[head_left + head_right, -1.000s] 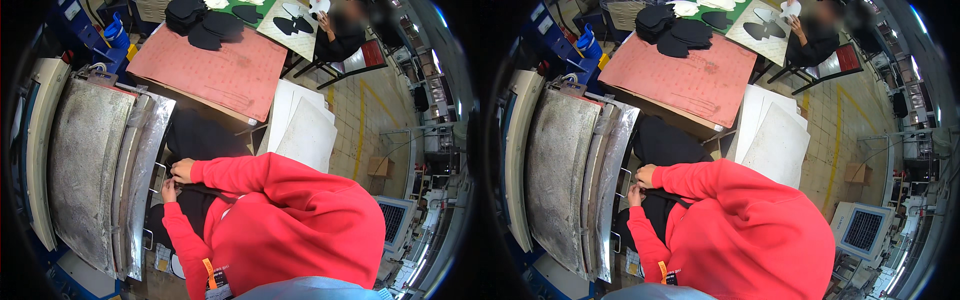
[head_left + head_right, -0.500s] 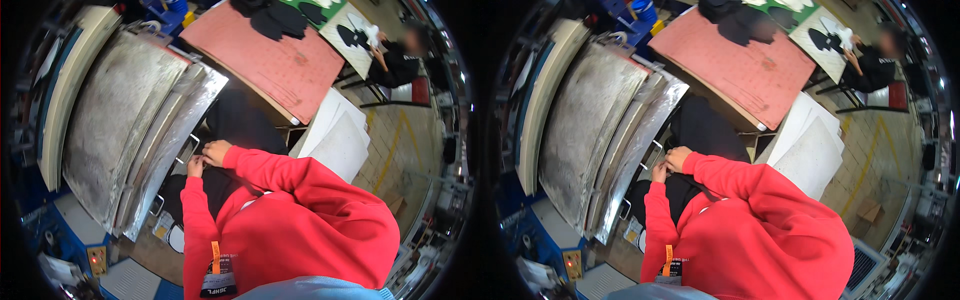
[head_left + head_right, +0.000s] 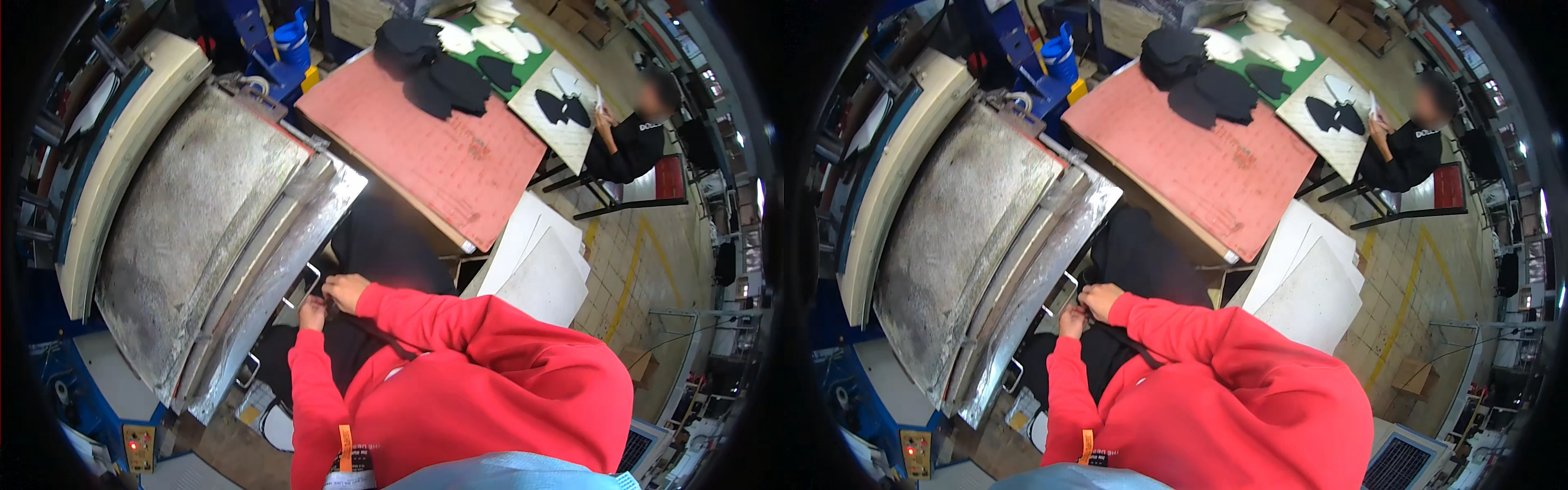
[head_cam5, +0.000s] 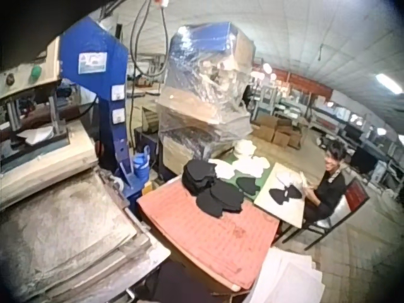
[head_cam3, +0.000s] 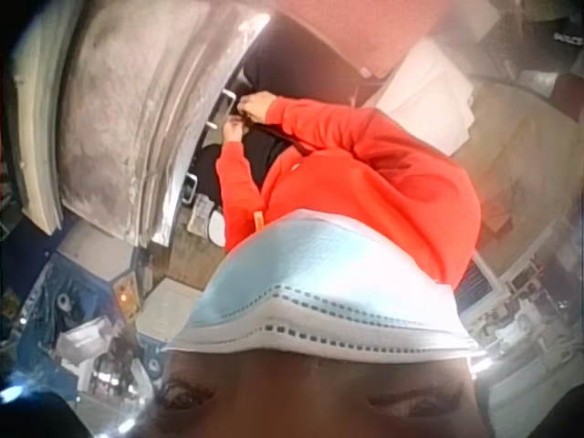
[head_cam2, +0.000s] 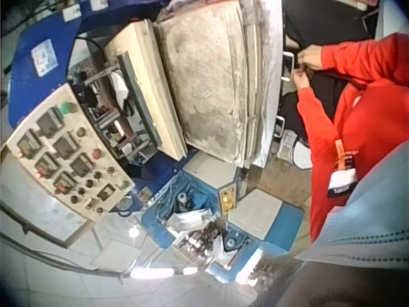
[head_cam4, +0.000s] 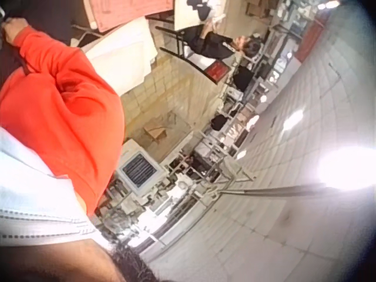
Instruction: The operator places shoe components on a plate, loads it into a hydraulic press, activates the press, and then retrieves the pressed components.
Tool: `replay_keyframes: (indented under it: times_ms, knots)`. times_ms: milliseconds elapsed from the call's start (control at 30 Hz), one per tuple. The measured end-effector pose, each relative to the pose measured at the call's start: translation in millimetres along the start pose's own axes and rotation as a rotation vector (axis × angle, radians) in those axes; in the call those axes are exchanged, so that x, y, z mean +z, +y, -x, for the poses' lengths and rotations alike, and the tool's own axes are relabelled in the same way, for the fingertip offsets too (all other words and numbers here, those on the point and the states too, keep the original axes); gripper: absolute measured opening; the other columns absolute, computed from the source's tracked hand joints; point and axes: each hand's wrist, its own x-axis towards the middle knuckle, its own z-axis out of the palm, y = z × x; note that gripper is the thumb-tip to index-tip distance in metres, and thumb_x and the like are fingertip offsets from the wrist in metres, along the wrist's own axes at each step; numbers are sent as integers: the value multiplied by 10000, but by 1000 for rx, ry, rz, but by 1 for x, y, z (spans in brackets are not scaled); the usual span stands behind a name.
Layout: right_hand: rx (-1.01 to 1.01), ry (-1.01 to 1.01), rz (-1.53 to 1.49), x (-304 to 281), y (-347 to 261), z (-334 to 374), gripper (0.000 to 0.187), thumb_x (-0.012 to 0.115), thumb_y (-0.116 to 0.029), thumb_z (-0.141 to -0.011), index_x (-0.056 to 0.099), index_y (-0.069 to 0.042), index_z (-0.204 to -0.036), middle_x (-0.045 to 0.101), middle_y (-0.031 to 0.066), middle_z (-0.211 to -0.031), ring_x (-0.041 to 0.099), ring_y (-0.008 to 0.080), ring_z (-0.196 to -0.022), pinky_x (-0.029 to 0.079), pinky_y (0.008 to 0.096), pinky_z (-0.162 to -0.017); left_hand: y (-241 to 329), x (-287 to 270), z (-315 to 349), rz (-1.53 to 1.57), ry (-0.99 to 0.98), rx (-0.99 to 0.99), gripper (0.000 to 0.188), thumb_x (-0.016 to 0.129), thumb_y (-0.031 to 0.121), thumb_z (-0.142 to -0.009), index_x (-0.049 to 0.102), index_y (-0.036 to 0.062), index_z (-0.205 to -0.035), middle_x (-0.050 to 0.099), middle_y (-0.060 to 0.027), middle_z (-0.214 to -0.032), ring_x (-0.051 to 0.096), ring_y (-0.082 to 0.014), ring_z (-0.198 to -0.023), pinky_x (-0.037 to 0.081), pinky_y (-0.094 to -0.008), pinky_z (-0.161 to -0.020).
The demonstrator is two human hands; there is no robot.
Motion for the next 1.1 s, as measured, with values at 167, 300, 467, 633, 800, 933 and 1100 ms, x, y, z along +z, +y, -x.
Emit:
replay_keyframes:
  times_ms: [167,300,467,633,800,933,1100]
  knots:
    - [163,123,-281,5,11,-4,68,550,-47,-714,512,-57,-659,556,153,-616,591,384,-648,438,442,-543,23,-7,11,81,-35,-30,206,362,-105,-705,514,23,-650,544,-80,-567,526,-148,-485,406,-273,-442]
    - [134,114,-232,8,13,-4,77,545,-75,-732,504,-69,-668,559,162,-601,577,403,-627,419,463,-526,21,-7,7,-56,89,-56,184,377,-82,-690,466,29,-573,460,-63,-473,490,-146,-464,368,-289,-425]
    - [124,81,-205,7,11,-3,78,526,-74,-728,464,-72,-679,536,152,-600,550,397,-622,385,461,-523,6,-6,-1,-214,120,167,142,432,-48,-659,458,27,-542,425,-93,-481,450,-184,-463,341,-326,-460]
    - [175,16,-159,1,7,-4,96,532,-85,-721,453,-79,-667,520,154,-578,542,399,-608,375,467,-519,15,-8,4,-337,129,176,113,460,-11,-652,491,27,-550,448,-134,-513,484,-226,-501,359,-351,-491]
    - [128,66,-176,-2,5,-3,98,529,-78,-704,443,-82,-658,510,154,-564,538,399,-602,365,466,-518,24,-6,7,-440,34,220,114,469,0,-657,496,25,-550,465,-157,-520,505,-276,-512,367,-378,-499]
    - [135,186,-263,3,7,-4,94,547,-81,-722,481,-78,-655,547,134,-585,572,377,-618,399,457,-523,15,-7,3,-378,7,275,116,460,-20,-647,497,23,-545,471,-156,-518,502,-264,-509,365,-372,-494]
    - [169,63,-159,8,9,-3,70,542,-72,-716,513,-93,-655,569,104,-593,590,343,-610,433,441,-531,3,-8,-4,-286,22,229,145,434,-42,-656,497,30,-546,487,-117,-505,490,-213,-481,363,-340,-473]
